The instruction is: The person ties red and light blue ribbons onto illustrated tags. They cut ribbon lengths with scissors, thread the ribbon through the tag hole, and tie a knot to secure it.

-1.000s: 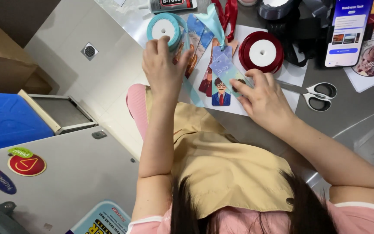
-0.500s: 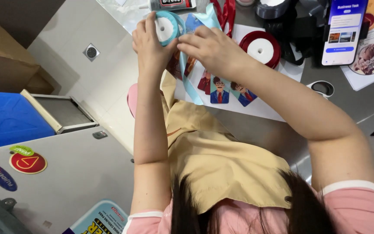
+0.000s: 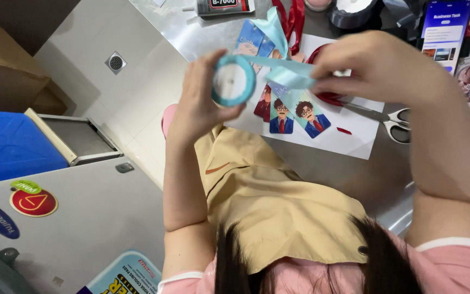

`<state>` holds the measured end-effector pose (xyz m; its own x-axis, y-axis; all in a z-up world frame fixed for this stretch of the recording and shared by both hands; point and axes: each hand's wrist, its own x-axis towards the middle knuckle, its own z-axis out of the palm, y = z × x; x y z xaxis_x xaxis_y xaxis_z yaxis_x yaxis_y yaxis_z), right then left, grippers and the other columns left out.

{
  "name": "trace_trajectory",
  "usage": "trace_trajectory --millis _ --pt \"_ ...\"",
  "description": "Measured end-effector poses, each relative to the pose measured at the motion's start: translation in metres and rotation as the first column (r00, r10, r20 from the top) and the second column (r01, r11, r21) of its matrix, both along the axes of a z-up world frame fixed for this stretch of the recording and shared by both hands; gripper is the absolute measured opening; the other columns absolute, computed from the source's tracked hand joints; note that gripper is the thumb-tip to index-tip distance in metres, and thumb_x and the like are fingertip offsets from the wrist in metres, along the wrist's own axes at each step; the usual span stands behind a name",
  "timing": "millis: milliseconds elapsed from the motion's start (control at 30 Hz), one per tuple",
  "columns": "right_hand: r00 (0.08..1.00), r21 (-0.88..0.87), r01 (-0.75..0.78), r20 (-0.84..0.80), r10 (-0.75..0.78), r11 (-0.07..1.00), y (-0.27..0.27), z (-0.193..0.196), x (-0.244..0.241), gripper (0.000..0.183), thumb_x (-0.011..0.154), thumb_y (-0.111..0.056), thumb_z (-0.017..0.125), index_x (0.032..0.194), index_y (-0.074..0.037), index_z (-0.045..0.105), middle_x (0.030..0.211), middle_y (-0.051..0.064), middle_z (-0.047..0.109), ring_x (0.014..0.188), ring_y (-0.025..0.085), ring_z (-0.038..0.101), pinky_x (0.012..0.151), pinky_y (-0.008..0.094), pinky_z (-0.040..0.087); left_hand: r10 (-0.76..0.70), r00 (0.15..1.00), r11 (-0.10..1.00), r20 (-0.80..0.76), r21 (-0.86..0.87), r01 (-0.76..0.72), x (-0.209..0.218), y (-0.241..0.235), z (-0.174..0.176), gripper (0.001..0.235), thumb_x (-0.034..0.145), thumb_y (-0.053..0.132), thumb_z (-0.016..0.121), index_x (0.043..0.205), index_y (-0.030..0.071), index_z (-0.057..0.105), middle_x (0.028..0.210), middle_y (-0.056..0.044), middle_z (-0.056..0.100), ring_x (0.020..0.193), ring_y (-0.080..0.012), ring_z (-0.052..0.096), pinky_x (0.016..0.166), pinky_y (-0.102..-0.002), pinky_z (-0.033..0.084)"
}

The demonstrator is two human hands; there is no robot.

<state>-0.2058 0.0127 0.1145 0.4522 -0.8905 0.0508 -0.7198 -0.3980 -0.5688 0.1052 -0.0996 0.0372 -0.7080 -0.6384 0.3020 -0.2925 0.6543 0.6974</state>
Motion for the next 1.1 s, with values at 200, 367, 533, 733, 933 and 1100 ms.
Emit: trace_trajectory --millis 200,367,533,733,933,1100 --pt "0.963 0.28 0.245 0.04 -0.266 0.928 0.07 0.003 -0.034 0.011 0.089 -0.016 0.073 0.097 -0.01 0.079 0.09 0.001 0.076 0.076 0.012 0.07 0.07 0.025 0.055 -0.198 0.961 0.98 0.192 0.068 0.188 -0.008 0.016 -0.012 0.085 0.084 0.027 0.083 0.152 0.014 0.035 0.146 -0.013 0.049 0.134 -0.0343 0.044 0.113 -0.049 0.033" --pt "0.968 0.148 0.235 0.058 -0.246 0.961 0.092 -0.015 -0.039 0.01 0.096 -0.013 0.067 0.099 -0.007 0.075 0.092 0.005 0.071 0.078 0.018 0.067 0.071 0.029 0.05 -0.258 0.897 0.964 0.36 0.036 0.263 -0.022 0.027 -0.013 0.088 0.077 0.026 0.081 0.153 0.015 0.037 0.134 -0.007 0.051 0.124 -0.0322 0.044 0.108 -0.046 0.033" --pt "0.964 0.06 0.266 0.011 -0.267 0.962 0.08 -0.012 -0.033 0.01 0.096 -0.016 0.074 0.102 -0.01 0.078 0.092 0.004 0.068 0.083 0.02 0.064 0.071 0.032 0.047 -0.261 0.885 0.946 0.385 -0.081 0.314 -0.039 0.027 -0.017 0.109 0.079 0.061 0.081 0.163 0.018 0.026 0.157 -0.012 0.037 0.147 -0.0382 0.032 0.117 -0.056 0.029" --pt "0.999 -0.182 -0.004 -0.042 -0.004 0.983 0.042 0.004 -0.003 0.006 0.099 -0.02 0.075 0.099 -0.014 0.075 0.083 0.002 0.062 0.073 0.027 0.058 0.062 0.04 0.041 -0.57 0.82 0.821 -0.044 -0.005 0.571 -0.09 0.023 0.02 0.086 0.092 0.059 0.073 0.152 0.006 0.04 0.145 -0.013 0.055 0.138 -0.0309 0.049 0.123 -0.049 0.035" --pt "0.94 -0.353 -0.119 -0.34 -0.009 0.928 0.02 0.014 0.022 0.022 0.104 -0.016 0.072 0.084 -0.023 0.066 0.086 -0.001 0.058 0.082 0.027 0.058 0.062 0.043 0.043 -0.568 0.808 0.81 -0.158 0.065 0.583 -0.099 0.012 0.032 0.027 0.095 0.015 0.081 0.099 0.006 0.057 0.091 -0.005 0.061 0.083 -0.0223 0.058 0.078 -0.032 0.044" --pt "0.919 -0.388 -0.231 -0.388 0.069 0.892 0.008 0.021 0.036 0.025 0.102 -0.013 0.07 0.079 -0.014 0.061 0.088 0.004 0.057 0.085 0.028 0.055 0.073 0.043 0.048 -0.515 0.842 0.827 -0.162 0.162 0.538 -0.088 0.01 0.023 0.042 0.086 0.004 0.082 0.123 0.004 0.061 0.13 -0.013 0.054 0.117 -0.0286 0.059 0.094 -0.038 0.052"
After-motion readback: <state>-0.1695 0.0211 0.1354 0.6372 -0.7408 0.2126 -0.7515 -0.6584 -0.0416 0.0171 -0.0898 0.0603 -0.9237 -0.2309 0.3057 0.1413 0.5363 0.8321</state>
